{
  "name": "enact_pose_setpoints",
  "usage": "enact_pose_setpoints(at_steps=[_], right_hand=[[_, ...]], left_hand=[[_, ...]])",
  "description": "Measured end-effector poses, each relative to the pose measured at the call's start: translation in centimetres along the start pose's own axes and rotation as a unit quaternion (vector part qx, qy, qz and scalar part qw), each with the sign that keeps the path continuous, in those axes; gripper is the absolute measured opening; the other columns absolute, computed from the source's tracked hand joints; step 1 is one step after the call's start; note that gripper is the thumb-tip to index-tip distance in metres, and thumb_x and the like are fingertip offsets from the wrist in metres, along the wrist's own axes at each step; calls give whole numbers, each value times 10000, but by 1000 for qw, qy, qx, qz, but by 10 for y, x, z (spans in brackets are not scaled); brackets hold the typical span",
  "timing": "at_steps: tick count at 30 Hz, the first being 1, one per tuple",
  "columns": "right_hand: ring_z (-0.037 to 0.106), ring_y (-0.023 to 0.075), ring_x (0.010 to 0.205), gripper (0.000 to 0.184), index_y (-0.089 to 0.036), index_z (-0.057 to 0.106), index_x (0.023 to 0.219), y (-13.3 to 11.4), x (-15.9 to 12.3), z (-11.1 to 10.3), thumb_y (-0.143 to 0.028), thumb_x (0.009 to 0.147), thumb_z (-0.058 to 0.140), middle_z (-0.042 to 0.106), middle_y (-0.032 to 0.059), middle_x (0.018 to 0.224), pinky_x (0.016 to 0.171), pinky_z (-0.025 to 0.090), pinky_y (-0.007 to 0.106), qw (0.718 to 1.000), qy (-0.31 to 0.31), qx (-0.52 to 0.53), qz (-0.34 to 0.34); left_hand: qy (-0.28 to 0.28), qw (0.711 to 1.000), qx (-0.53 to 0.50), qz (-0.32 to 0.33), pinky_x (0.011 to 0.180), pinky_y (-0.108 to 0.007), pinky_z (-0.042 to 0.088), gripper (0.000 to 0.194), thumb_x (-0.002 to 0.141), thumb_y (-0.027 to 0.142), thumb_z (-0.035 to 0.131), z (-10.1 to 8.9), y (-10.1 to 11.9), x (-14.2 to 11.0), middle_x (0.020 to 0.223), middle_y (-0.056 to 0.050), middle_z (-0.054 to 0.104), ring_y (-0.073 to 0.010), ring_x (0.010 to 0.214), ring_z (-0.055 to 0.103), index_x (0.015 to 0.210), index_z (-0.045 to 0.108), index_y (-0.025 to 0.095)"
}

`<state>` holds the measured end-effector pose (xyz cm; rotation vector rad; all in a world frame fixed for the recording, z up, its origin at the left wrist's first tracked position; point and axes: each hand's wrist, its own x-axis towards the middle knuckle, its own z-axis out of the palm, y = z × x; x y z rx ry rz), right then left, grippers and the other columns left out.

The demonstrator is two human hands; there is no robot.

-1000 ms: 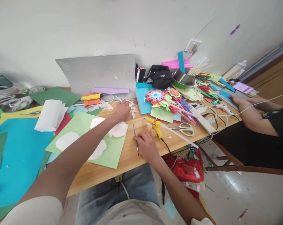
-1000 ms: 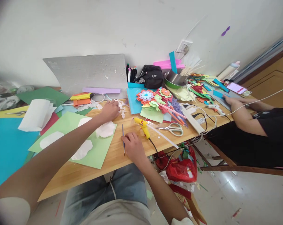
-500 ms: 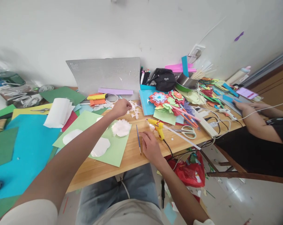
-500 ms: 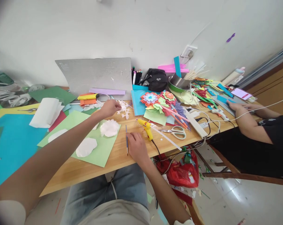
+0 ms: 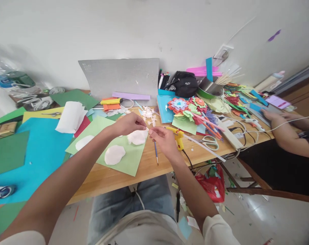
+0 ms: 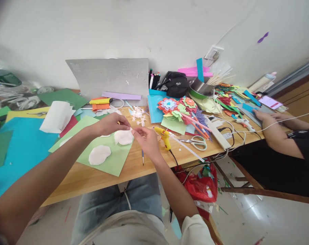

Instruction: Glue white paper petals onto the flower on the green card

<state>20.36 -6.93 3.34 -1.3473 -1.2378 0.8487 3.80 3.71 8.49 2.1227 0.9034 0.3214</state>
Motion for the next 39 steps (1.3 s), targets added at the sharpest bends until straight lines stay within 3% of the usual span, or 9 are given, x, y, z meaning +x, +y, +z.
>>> enact_pose_setpoints(at_steps=[6,10,15,23,27,30,32,35,39], right_hand=[[583,125,592,309,-152,689,791,0,-1,12,-460,768,673,654,15,651,571,480,240,1000,-5,22,12],[563,117,585,282,-164,661,795,-2,0,15,-446,793,650,633,-2,660,562,466,239,998,38,52,11],[543,120,617,278,-166,645,798,-7,-2,23,-438,835,603,617,2,677,578,449,237,996,85,2,-34],[578,137,665,274,-175,636,858,-12,-6,33,-434,883,550,641,18,743,596,465,242,997,72,-10,-41],[598,154,730,221,-188,637,908,-7,-50,12,-348,932,486,655,38,813,672,482,276,985,105,-103,-86],[589,165,731,115,-189,621,840,13,-96,-19,-270,886,554,629,30,783,708,479,306,951,174,-207,-150],[576,168,735,65,-186,608,861,28,-117,-43,-239,867,571,608,31,784,709,472,312,924,230,-262,-156],[572,192,820,129,-176,612,933,44,-124,-72,-277,856,587,618,70,895,750,464,335,888,285,-348,-100],[575,222,931,332,-176,592,1135,52,-105,-87,-353,854,583,620,113,1088,786,473,366,893,272,-356,-33]], left_hand=[[-23,1000,-3,20,647,-255,426,277,745,411,608,3,-3,-11,772,-29,699,-180,749,607,812,742,178],[28,999,-30,31,668,-263,425,349,835,458,529,7,1,-19,847,-34,700,-171,776,593,898,723,175],[51,995,-82,16,659,-270,422,389,846,513,535,19,-1,-34,831,-39,679,-163,750,575,900,702,167],[103,987,-123,-9,699,-274,423,294,823,441,598,26,-14,-43,761,-14,663,-143,719,545,789,681,161],[158,983,-82,-35,712,-275,426,274,836,430,583,24,-27,-49,827,-21,687,-155,757,567,803,676,174],[186,978,-68,-62,717,-280,440,301,839,461,571,24,-44,-59,846,-29,692,-161,753,575,792,666,179],[178,979,-69,-69,711,-279,450,311,836,478,572,25,-54,-67,852,-32,692,-162,748,581,800,663,183],[130,988,-59,-52,696,-274,456,299,848,474,564,28,-62,-78,860,-25,699,-162,751,594,832,669,194],[87,996,-1,28,735,-283,464,284,899,444,515,34,-63,-86,957,-32,715,-176,837,624,906,678,211]])
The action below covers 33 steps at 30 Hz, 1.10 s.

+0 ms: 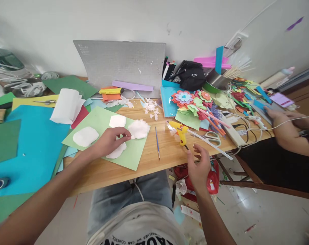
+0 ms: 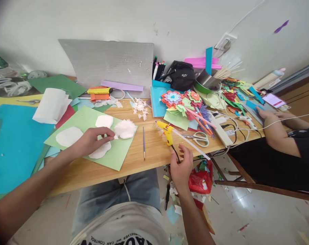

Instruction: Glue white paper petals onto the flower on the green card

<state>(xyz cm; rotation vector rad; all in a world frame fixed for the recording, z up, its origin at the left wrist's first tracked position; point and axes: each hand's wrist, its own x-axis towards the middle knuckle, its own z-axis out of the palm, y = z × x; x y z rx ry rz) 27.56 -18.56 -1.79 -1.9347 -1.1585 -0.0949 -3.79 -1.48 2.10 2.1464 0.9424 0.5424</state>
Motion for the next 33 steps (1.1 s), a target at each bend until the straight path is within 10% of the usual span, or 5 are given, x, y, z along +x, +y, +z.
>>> enact_pose_setpoints(at_steps=[6,33], right_hand=[[548,268,1024,451,-174,591,1192,3,29,21,-420,815,602,630,131,1139,901,441,443,998,-33,-50,-8],[657,269,843,453,-140,702,979,-4,75,53,-540,804,583,730,118,920,817,495,410,987,-144,63,36]], left_hand=[[-37,981,135,136,823,-335,464,312,976,326,387,10,-6,2,1089,-61,715,-198,918,643,1038,672,214],[41,961,209,176,799,-359,484,270,966,267,423,6,-14,1,959,-103,670,-212,905,596,1022,673,181]])
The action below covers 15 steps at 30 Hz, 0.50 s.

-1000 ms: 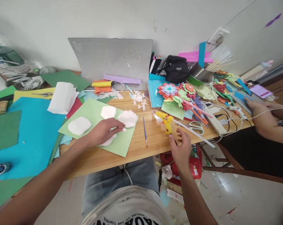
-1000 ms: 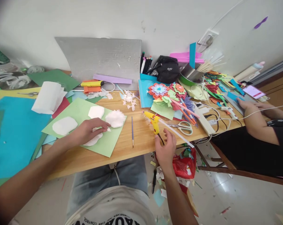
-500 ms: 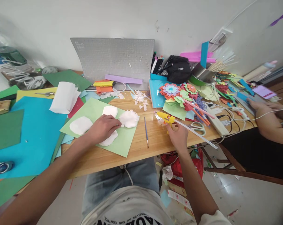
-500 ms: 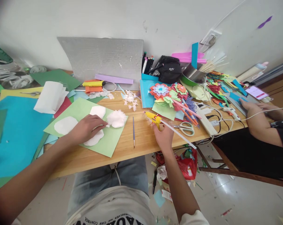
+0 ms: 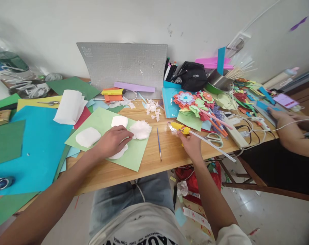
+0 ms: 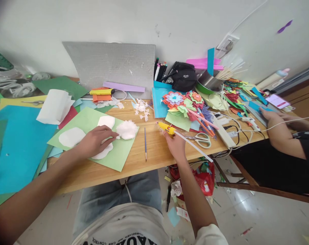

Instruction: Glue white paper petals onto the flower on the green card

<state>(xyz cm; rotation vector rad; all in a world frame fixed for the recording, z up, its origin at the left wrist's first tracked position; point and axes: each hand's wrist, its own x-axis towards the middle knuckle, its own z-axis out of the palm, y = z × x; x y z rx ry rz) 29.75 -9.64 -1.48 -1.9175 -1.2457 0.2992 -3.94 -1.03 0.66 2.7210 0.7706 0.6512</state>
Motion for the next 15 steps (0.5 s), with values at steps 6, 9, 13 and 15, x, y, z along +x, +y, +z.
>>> enact_pose_setpoints(at_steps=[6,9,13,15], right_hand=[[657,257,912,421,-137,680,1009,-17,-16,-9,-506,828,587,721,127,998,860,496,410,998,30,49,-6],[664,237,869,387,-150,679,973,-35,-31,-12,-500,838,583,726,107,934,830,510,386,997,-11,82,4],[660,204,777,332,-176,667,886,-62,-50,-5,-485,873,549,713,74,840,760,520,333,985,-119,123,-33],[637,183,674,318,-184,653,901,-72,-56,1,-481,882,541,692,43,755,687,512,308,980,-157,113,-43]], left_hand=[[-21,999,10,24,852,-391,472,277,970,260,409,1,2,3,1083,-94,692,-233,1009,572,1034,671,196],[-27,999,-1,20,874,-392,471,280,968,256,405,2,1,1,1102,-95,690,-227,1009,577,1007,675,194],[-32,999,-5,11,881,-387,476,290,968,265,403,2,0,-1,1044,-102,693,-228,1010,585,1031,678,196],[-35,999,1,8,872,-383,477,295,966,272,410,2,0,-2,991,-102,690,-232,1006,592,1073,674,196]])
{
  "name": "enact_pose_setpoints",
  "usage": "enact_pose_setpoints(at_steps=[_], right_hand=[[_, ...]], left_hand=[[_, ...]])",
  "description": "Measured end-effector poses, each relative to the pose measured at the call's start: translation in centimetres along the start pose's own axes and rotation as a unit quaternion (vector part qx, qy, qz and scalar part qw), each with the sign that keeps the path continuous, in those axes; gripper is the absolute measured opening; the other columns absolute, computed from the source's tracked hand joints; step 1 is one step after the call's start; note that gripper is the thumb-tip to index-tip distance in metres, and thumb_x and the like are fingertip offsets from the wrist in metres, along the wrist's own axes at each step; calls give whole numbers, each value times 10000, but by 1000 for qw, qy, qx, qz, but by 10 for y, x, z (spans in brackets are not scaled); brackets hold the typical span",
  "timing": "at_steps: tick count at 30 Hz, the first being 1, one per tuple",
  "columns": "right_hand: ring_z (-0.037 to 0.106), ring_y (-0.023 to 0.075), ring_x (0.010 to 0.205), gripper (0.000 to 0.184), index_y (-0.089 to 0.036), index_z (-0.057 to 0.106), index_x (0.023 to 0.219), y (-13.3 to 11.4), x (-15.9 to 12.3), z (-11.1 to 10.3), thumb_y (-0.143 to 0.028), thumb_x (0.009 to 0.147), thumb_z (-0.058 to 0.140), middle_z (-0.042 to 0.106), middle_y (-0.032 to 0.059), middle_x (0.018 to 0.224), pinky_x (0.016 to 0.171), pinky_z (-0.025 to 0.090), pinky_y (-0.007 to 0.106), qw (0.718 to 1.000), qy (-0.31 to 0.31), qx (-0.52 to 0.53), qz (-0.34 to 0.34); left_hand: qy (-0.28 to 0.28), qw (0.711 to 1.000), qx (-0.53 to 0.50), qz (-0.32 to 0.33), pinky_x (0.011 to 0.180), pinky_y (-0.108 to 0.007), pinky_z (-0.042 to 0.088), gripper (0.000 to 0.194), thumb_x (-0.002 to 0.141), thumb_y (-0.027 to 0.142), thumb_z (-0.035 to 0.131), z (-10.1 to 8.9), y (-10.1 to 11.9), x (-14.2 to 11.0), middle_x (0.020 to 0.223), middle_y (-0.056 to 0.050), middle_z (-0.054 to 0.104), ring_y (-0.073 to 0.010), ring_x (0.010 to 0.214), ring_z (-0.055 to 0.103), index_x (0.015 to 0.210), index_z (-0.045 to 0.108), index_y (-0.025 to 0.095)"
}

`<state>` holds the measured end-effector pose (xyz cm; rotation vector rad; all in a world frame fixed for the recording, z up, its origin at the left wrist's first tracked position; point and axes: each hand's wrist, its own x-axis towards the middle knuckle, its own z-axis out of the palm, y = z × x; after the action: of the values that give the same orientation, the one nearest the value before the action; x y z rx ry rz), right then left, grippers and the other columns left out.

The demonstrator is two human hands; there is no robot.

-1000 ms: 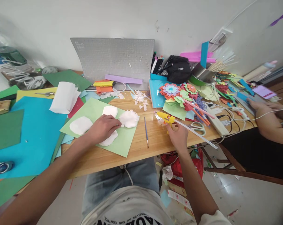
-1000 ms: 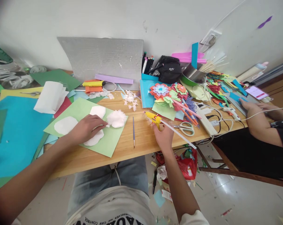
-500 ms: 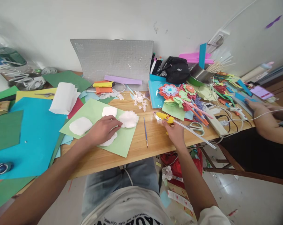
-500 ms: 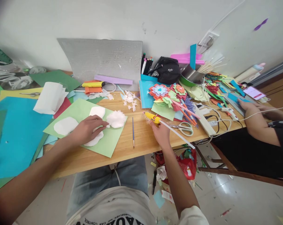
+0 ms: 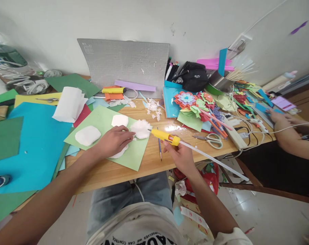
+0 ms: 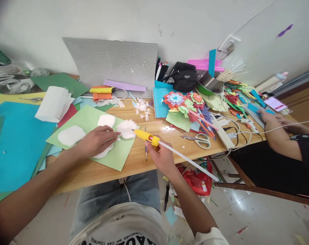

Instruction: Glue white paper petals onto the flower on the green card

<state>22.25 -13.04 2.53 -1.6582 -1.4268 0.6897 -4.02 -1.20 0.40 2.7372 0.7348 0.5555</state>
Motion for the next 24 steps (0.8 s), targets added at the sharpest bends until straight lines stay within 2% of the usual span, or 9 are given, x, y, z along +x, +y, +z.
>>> enact_pose_setpoints(at_steps=[3,6,14,24], right_hand=[[601,166,594,304,-193,632,925,-6,1,12,-479,888,536,657,10,688,611,479,283,998,-35,-42,-5],[579,167,575,314,-196,624,951,-9,5,20,-486,896,517,651,6,683,588,455,279,995,-38,-90,-22],[658,247,842,315,-204,617,1046,-8,13,35,-459,919,482,715,74,925,778,490,346,990,-34,-131,-50],[657,259,862,305,-208,594,1052,-3,15,40,-455,925,468,713,85,946,785,483,359,986,-34,-156,-49]], left_hand=[[-2,1000,7,-7,857,-382,480,307,963,278,416,2,-1,-1,977,-107,679,-238,992,602,1117,667,193],[-8,1000,14,-9,861,-379,478,310,963,278,412,4,-2,-1,991,-108,670,-232,979,608,1114,669,196],[-5,1000,22,-6,861,-394,478,304,958,261,414,5,1,-2,995,-118,677,-241,993,605,1109,664,176],[-4,1000,15,0,853,-400,474,298,961,251,404,3,4,-1,1004,-104,704,-245,1004,595,1072,670,175]])
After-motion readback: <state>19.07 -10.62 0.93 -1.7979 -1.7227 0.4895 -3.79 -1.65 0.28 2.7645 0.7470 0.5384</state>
